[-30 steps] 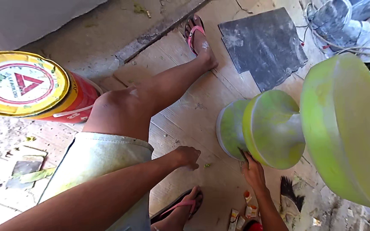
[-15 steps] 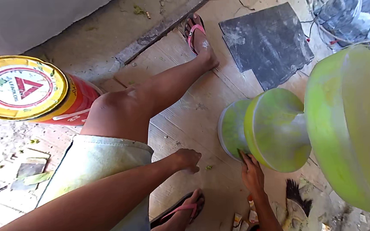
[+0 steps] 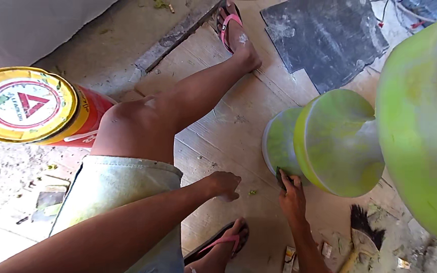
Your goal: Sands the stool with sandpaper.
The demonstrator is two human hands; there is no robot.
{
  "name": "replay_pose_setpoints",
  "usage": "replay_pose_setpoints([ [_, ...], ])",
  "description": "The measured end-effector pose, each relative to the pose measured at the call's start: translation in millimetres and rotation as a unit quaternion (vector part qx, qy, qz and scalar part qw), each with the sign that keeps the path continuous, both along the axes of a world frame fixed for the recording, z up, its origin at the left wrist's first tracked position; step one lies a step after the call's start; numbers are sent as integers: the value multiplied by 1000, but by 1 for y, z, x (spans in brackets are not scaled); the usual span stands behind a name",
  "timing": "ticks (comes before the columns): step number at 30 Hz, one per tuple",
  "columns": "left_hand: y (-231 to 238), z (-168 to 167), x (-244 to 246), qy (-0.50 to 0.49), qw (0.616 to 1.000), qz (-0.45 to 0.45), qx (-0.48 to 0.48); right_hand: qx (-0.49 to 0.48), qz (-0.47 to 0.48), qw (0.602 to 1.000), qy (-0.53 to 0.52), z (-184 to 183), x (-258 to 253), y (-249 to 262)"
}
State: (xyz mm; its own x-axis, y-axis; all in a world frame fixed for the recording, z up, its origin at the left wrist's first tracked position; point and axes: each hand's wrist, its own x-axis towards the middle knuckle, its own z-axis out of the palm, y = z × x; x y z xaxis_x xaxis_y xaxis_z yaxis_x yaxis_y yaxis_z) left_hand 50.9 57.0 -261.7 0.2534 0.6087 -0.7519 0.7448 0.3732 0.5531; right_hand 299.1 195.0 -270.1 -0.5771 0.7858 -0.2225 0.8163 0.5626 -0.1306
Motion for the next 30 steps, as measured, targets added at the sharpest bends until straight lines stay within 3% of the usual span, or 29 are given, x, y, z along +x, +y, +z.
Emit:
replay_pose_setpoints([
  [6, 1, 2, -1, -5, 1000, 5, -1, -13, 40, 999, -6, 12, 14, -4],
  [11, -2, 1, 0, -5, 1000, 1, -4, -3, -9, 995, 99, 31, 38, 38],
  [16, 3, 1, 0, 1, 1000, -1, -4, 27, 19, 999, 14, 13, 40, 59],
  [24, 0, -5, -1, 15, 1000, -9, 0, 2, 7, 994, -111, -4, 53, 14],
  [30, 2, 1, 0, -1, 1000, 0, -2, 14, 46, 998, -40, 18, 63, 39],
])
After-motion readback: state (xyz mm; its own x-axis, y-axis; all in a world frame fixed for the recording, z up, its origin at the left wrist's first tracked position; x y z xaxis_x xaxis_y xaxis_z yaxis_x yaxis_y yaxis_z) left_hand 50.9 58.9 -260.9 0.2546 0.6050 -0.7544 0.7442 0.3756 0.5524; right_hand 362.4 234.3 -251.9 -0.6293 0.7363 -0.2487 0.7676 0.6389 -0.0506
